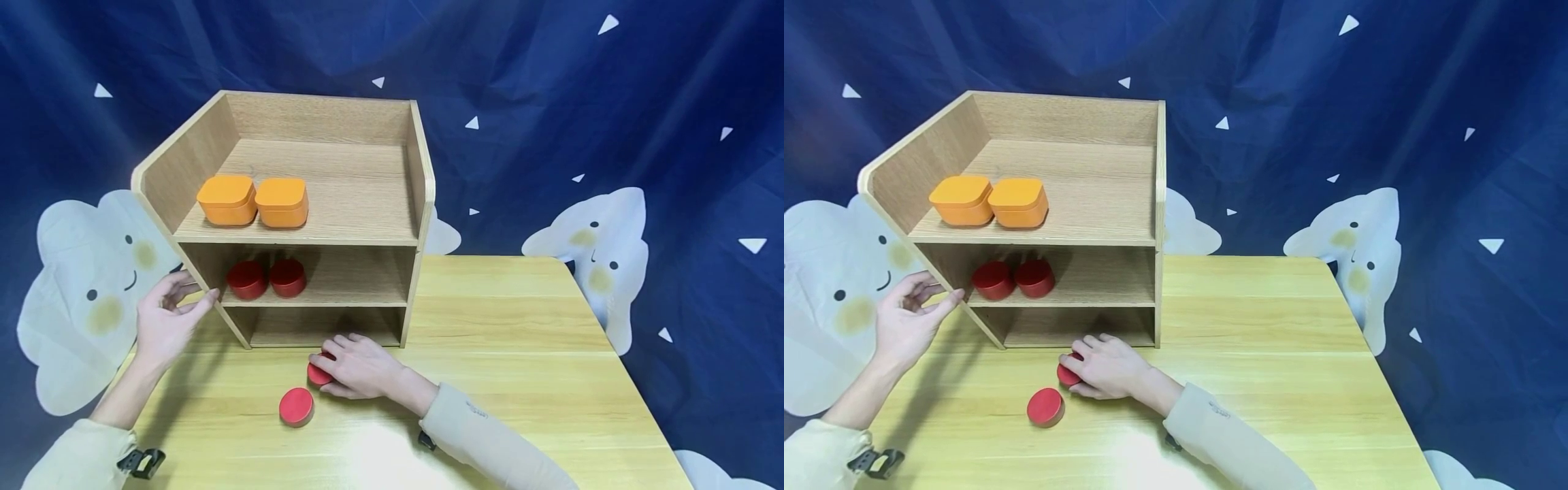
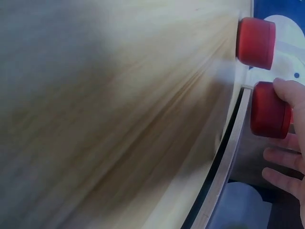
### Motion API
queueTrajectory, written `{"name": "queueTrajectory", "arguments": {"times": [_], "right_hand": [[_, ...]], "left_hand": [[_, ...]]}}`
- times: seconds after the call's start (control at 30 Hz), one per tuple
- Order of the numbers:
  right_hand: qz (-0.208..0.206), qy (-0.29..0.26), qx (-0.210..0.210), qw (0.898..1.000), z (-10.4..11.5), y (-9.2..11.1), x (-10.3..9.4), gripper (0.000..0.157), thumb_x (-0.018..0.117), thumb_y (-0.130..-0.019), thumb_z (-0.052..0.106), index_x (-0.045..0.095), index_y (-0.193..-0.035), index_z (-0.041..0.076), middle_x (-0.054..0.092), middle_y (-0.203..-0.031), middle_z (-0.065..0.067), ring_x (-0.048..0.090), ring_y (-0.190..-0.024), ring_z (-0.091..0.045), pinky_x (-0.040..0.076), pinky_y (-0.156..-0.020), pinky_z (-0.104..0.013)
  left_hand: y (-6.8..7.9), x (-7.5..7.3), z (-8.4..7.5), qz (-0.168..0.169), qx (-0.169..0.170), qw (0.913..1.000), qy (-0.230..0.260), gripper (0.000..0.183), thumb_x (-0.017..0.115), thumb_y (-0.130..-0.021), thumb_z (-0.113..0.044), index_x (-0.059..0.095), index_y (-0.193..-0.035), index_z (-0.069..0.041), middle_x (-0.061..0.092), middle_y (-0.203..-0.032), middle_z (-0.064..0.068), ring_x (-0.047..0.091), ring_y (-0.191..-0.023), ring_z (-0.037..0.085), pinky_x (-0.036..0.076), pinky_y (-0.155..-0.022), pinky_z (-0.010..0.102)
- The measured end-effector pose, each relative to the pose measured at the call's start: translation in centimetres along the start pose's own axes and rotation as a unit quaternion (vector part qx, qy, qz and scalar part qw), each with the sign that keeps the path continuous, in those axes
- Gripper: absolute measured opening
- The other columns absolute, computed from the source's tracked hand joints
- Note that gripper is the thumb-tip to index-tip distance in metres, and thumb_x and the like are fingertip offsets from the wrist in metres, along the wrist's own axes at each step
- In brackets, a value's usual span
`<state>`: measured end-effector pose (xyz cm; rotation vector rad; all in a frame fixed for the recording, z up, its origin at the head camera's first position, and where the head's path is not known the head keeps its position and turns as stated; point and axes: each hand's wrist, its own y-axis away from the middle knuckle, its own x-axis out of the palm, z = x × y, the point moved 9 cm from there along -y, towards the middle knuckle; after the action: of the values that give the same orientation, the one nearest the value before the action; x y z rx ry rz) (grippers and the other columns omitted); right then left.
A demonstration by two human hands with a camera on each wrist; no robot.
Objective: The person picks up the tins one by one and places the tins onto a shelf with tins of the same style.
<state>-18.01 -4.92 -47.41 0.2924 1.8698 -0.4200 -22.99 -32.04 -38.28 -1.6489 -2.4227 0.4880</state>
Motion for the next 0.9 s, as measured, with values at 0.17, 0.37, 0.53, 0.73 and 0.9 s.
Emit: {"name": "queueTrajectory", "arguments": {"times": [0.17,0.37,0.53,0.73,0.9], "right_hand": [[-0.011,0.002,0.008,1.0,-0.2,0.3,-0.7,0.055,0.052,-0.104,0.061,0.057,-0.147,0.027,0.066,-0.122,0.008,0.065,-0.112,-0.011,0.059,-0.092,-0.025],[-0.031,0.005,0.018,0.999,-0.5,0.6,-1.8,0.054,0.051,-0.104,0.06,0.058,-0.145,0.027,0.066,-0.123,0.008,0.064,-0.111,-0.011,0.059,-0.091,-0.023],[-0.069,0.006,0.021,0.997,-0.6,0.9,-3.2,0.051,0.055,-0.102,0.059,0.061,-0.141,0.026,0.068,-0.119,0.007,0.065,-0.107,-0.011,0.058,-0.088,-0.022],[-0.093,0.0,0.026,0.995,-0.8,1.2,-4.3,0.051,0.058,-0.1,0.059,0.063,-0.138,0.025,0.068,-0.12,0.007,0.066,-0.107,-0.01,0.058,-0.088,-0.023],[-0.098,0.007,0.034,0.995,-1.0,1.4,-4.8,0.052,0.055,-0.101,0.061,0.063,-0.137,0.025,0.068,-0.121,0.008,0.066,-0.108,-0.01,0.058,-0.089,-0.022]], "left_hand": [[0.0,0.0,0.0,0.0,-0.004,1.0,-0.002,0.041,0.073,-0.08,0.021,0.075,-0.107,-0.011,0.076,-0.093,-0.014,0.071,-0.088,-0.003,0.06,-0.072,0.007],[0.1,0.0,0.0,-0.003,-0.006,0.9999,-0.009,0.041,0.074,-0.08,0.02,0.075,-0.107,-0.012,0.076,-0.093,-0.015,0.071,-0.088,-0.003,0.059,-0.072,0.007],[0.1,-0.1,0.1,-0.005,-0.007,0.9999,0.006,0.04,0.073,-0.08,0.022,0.075,-0.107,-0.009,0.076,-0.092,-0.013,0.071,-0.088,-0.002,0.06,-0.072,0.007],[0.1,-0.1,0.0,-0.005,-0.004,0.9999,0.011,0.041,0.072,-0.08,0.022,0.075,-0.108,-0.008,0.077,-0.093,-0.013,0.071,-0.088,-0.002,0.06,-0.071,0.007],[0.1,0.1,0.0,-0.002,0.0,0.9999,0.016,0.042,0.072,-0.08,0.023,0.075,-0.108,-0.008,0.077,-0.093,-0.013,0.071,-0.088,-0.002,0.06,-0.071,0.007]]}}
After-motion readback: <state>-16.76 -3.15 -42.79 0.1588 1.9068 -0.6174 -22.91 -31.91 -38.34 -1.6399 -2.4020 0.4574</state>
